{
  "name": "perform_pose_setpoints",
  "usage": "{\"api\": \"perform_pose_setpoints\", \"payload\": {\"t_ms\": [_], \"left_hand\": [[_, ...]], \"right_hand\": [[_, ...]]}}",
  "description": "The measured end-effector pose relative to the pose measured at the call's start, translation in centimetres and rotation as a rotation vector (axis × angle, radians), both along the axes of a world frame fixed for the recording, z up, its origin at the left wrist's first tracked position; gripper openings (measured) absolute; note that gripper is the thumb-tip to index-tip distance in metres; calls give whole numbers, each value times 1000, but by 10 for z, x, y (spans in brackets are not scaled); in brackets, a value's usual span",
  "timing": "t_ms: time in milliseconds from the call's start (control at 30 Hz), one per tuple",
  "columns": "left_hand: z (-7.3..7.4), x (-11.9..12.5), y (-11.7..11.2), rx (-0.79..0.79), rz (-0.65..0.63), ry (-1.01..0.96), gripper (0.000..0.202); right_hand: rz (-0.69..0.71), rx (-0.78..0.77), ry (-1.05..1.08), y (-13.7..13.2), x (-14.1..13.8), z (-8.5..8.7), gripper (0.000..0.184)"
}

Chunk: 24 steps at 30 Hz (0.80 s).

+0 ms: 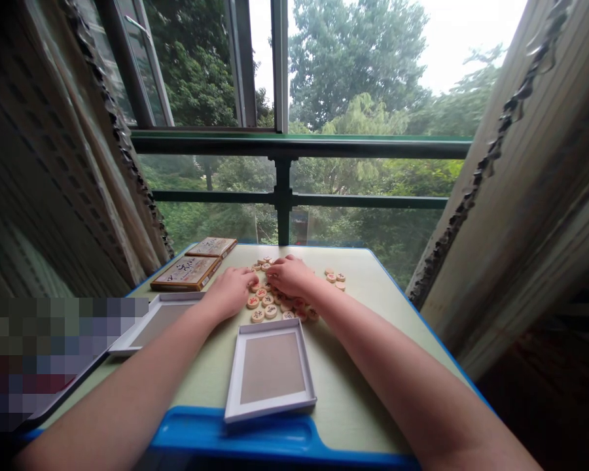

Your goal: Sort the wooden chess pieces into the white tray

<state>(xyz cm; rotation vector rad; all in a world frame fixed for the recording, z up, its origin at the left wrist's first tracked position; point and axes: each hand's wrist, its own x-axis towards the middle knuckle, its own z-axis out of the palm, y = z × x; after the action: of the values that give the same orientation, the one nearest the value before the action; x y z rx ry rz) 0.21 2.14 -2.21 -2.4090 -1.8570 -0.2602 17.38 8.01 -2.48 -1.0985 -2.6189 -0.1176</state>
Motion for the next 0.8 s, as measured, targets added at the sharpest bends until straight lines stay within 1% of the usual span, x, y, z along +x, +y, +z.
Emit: {"api": "perform_pose_setpoints", "payload": {"t_ms": [267,467,633,800], "left_hand": [[-2,-1,1,-31,31,3,34],[-3,-2,1,-18,24,13,36],[-4,-2,1,-12,52,36,32],[-6,-2,1,0,63,19,34]], "right_hand": [[-8,-4,-1,-1,0,2,25],[17,-21,14,3,-1,0,24],[15,-33,7,-1,-3,2,25],[21,-28,14,-3,-4,3,24]]}}
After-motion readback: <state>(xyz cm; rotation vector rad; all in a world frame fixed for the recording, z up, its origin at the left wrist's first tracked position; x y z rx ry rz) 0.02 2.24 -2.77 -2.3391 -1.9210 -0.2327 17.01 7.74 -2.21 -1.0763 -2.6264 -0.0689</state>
